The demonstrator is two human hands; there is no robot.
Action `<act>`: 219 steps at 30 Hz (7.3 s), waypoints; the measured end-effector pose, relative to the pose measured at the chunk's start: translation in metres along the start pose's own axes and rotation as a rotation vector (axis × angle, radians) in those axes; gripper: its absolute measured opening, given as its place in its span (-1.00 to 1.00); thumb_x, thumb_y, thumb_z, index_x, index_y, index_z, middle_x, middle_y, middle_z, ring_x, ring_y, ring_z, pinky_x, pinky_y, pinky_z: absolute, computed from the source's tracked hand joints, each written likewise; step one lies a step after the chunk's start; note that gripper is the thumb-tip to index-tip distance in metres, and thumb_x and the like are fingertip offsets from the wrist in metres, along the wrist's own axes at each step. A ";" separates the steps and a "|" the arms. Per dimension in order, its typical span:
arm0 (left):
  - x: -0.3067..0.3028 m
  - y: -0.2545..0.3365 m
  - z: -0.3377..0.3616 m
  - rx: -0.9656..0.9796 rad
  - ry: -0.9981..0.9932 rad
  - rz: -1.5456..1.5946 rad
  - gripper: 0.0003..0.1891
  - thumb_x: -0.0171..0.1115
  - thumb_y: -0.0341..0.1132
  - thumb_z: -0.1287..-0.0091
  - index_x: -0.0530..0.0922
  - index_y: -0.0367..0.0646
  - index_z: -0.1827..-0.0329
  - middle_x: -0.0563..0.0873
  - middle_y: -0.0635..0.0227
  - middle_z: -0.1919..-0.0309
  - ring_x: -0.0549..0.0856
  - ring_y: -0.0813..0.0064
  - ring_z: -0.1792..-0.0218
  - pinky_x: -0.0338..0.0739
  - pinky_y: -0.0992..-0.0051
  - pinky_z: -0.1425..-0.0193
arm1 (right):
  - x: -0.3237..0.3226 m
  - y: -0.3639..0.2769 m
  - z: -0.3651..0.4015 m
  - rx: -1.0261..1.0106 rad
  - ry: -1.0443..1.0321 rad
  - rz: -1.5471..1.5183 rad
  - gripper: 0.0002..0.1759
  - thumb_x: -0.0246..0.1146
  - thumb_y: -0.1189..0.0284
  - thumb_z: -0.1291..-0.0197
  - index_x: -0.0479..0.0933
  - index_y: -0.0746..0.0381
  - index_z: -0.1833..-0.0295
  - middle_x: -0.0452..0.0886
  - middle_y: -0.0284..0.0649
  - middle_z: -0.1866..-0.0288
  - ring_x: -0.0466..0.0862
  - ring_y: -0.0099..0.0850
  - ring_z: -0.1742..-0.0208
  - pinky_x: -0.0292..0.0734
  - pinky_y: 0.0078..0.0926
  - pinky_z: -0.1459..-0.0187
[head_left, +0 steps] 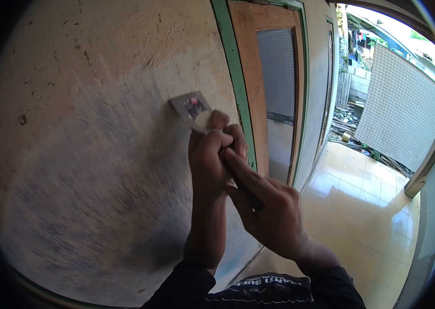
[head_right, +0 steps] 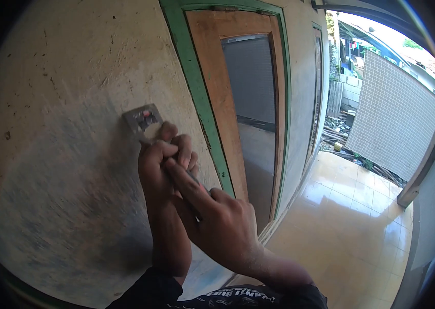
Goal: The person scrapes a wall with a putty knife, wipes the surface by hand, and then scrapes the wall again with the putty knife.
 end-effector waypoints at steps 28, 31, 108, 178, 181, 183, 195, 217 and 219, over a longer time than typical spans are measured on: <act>0.007 0.011 -0.013 0.008 0.070 0.065 -0.85 -0.17 -0.49 0.00 0.30 -0.18 0.34 0.39 0.38 0.74 0.28 0.66 0.80 0.23 0.64 0.76 | -0.014 -0.004 -0.028 -0.044 -0.131 -0.130 -0.45 0.27 0.59 -0.14 0.42 0.21 -0.29 0.69 -0.05 0.35 0.74 -0.39 0.34 0.60 -0.46 0.30; 0.017 0.014 -0.020 0.050 0.113 0.047 -0.82 -0.18 -0.51 0.04 0.28 -0.16 0.34 0.38 0.36 0.75 0.28 0.62 0.81 0.23 0.60 0.76 | -0.018 -0.002 -0.029 -0.047 -0.115 -0.163 -0.45 0.27 0.59 -0.13 0.43 0.21 -0.29 0.68 -0.04 0.38 0.74 -0.36 0.34 0.60 -0.45 0.30; 0.028 0.004 0.008 0.055 0.226 -0.070 -0.89 -0.17 -0.48 0.03 0.28 -0.13 0.42 0.33 0.39 0.76 0.26 0.62 0.80 0.19 0.62 0.74 | -0.025 0.011 -0.007 -0.109 -0.183 -0.262 -0.43 0.23 0.59 -0.16 0.38 0.17 -0.33 0.67 0.03 0.37 0.73 -0.26 0.43 0.62 -0.35 0.36; 0.034 -0.012 -0.030 0.040 0.076 -0.012 -0.92 -0.14 -0.50 -0.02 0.32 -0.18 0.43 0.35 0.40 0.71 0.28 0.63 0.73 0.17 0.57 0.73 | -0.038 0.021 -0.024 -0.214 0.034 -0.160 -0.58 0.16 0.54 -0.22 0.47 0.25 -0.23 0.68 -0.10 0.47 0.56 -0.61 0.66 0.44 -0.59 0.64; 0.020 -0.017 0.001 -0.004 0.057 0.015 -0.94 -0.13 -0.49 -0.01 0.31 -0.17 0.44 0.35 0.40 0.72 0.28 0.61 0.74 0.17 0.57 0.73 | -0.026 0.024 0.003 -0.264 -0.017 -0.108 -0.57 0.16 0.56 -0.21 0.46 0.27 -0.23 0.68 -0.10 0.48 0.57 -0.57 0.68 0.42 -0.59 0.65; 0.027 -0.016 -0.003 0.006 0.092 0.006 -0.94 -0.15 -0.49 0.01 0.25 -0.10 0.52 0.34 0.42 0.72 0.27 0.60 0.75 0.17 0.59 0.73 | -0.025 0.024 -0.004 -0.279 0.007 -0.107 -0.58 0.16 0.56 -0.21 0.47 0.27 -0.22 0.68 -0.10 0.47 0.58 -0.57 0.68 0.41 -0.59 0.65; 0.021 -0.021 -0.031 0.153 -0.037 -0.177 -0.91 -0.12 -0.49 -0.06 0.27 -0.08 0.54 0.29 0.44 0.74 0.22 0.66 0.76 0.12 0.60 0.74 | -0.024 0.022 -0.013 -0.157 0.082 0.009 -0.58 0.14 0.57 -0.23 0.45 0.28 -0.23 0.67 -0.01 0.41 0.70 -0.41 0.52 0.52 -0.49 0.52; 0.044 -0.021 -0.012 -0.099 -0.088 0.038 -0.98 -0.14 -0.45 -0.11 0.27 -0.13 0.45 0.40 0.40 0.67 0.33 0.62 0.75 0.26 0.60 0.74 | -0.051 -0.007 -0.001 -0.091 0.005 0.051 -0.51 0.16 0.61 -0.19 0.39 0.32 -0.27 0.68 0.10 0.27 0.72 -0.34 0.51 0.59 -0.45 0.50; 0.039 -0.024 -0.008 -0.107 -0.025 -0.004 -0.98 -0.14 -0.44 -0.12 0.27 -0.12 0.45 0.40 0.40 0.67 0.33 0.61 0.75 0.26 0.60 0.74 | -0.044 -0.001 0.006 -0.088 0.007 0.034 -0.51 0.16 0.60 -0.19 0.39 0.33 -0.27 0.67 0.09 0.29 0.71 -0.36 0.54 0.57 -0.45 0.52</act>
Point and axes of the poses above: each hand's wrist, its own z-axis away from the middle knuckle, its own x-axis out of the palm, y = z × x, the point moved 4 cm from there along -z, towards the middle knuckle
